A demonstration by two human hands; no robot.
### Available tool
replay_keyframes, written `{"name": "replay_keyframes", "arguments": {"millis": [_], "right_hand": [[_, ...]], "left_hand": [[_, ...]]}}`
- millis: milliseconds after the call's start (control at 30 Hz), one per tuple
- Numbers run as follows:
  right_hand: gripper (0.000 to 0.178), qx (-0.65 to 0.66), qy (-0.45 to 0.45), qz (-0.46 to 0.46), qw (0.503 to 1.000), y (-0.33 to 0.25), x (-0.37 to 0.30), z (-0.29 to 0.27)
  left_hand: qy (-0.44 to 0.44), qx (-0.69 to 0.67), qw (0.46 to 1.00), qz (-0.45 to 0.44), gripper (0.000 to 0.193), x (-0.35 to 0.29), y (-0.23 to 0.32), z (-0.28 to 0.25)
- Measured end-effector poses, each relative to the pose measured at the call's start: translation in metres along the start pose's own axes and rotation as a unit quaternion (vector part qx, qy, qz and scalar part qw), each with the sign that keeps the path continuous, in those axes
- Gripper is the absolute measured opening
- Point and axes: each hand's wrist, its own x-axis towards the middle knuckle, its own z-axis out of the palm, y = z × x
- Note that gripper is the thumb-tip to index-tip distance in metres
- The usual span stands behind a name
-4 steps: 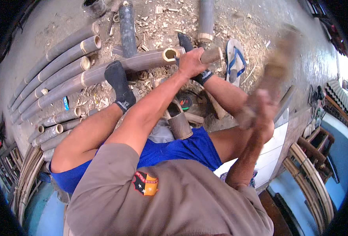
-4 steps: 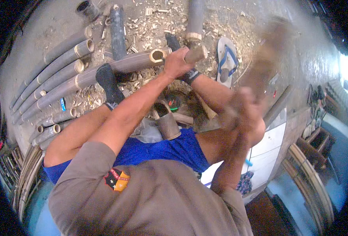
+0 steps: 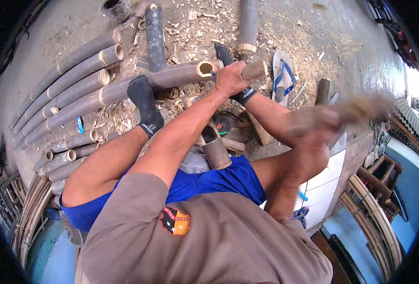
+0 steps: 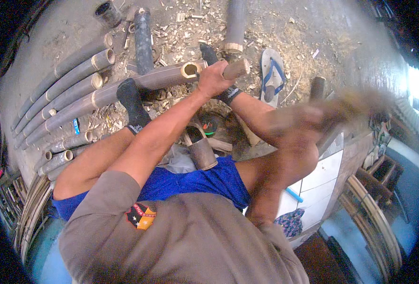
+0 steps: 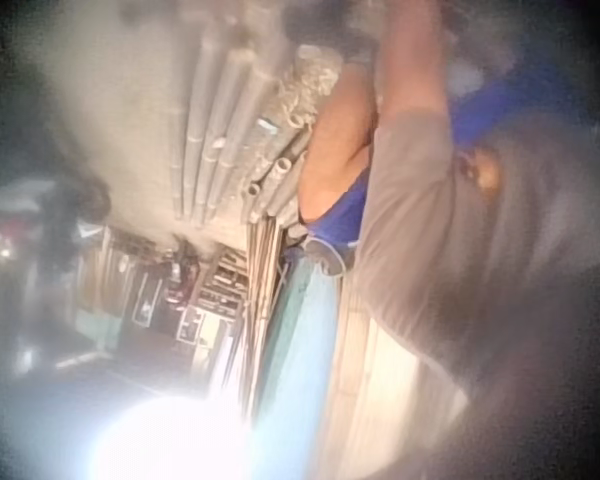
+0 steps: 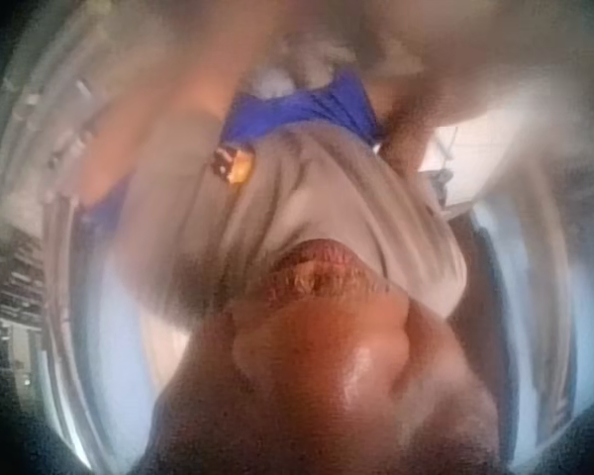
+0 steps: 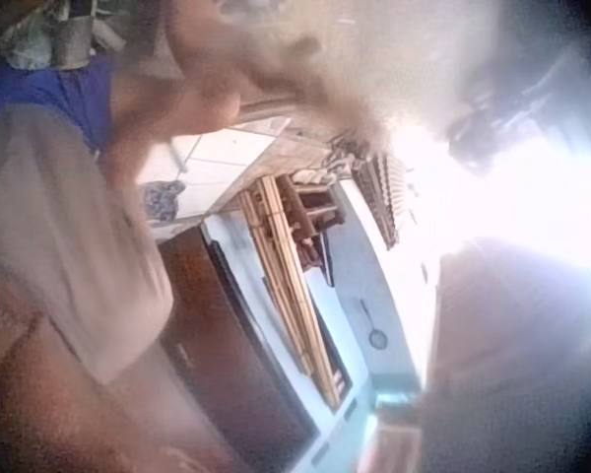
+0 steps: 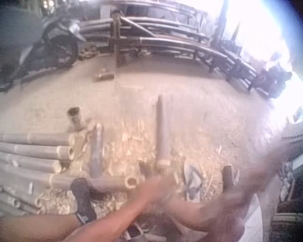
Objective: The person sits on the ground and uses a wooden mallet and chisel to shape the end of a bamboo pole. They repeatedly strike the chisel to remove material and occasionally inspect the work.
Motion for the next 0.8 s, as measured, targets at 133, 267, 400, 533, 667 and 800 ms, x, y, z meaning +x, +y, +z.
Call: {"name": "replay_keyframes", "arguments": {"millis": [133,267,400,533,667,800], "right_hand": [[0.071,-0.048,-0.183,0.044,0.981,0.036,-0.029,0.051],[0.089,-0.018,0.055,0.015,0.998,0.055,-0.051,0.045],[0.092,0.036,0.029,0.031,0.998,0.051,-0.045,0.050],[0.097,-0.009,-0.076,-0.033,0.997,0.015,-0.025,0.095],[0.106,-0.188,-0.162,-0.191,0.950,-0.047,-0.004,0.126],[0.103,-0.228,-0.214,-0.319,0.895,-0.092,0.013,0.147]], "left_hand": [[-0.029,0.013,0.999,-0.005,0.037,-0.001,-0.014,-0.023],[0.084,-0.203,0.969,-0.110,0.039,-0.011,-0.003,-0.045],[0.302,-0.331,0.883,-0.139,0.040,-0.015,-0.008,-0.091],[0.397,-0.511,0.731,-0.217,0.018,-0.022,-0.032,-0.112],[0.374,-0.622,0.625,-0.287,0.015,-0.047,-0.039,-0.108],[0.425,-0.543,0.681,-0.246,0.014,-0.069,-0.025,-0.099]]}}
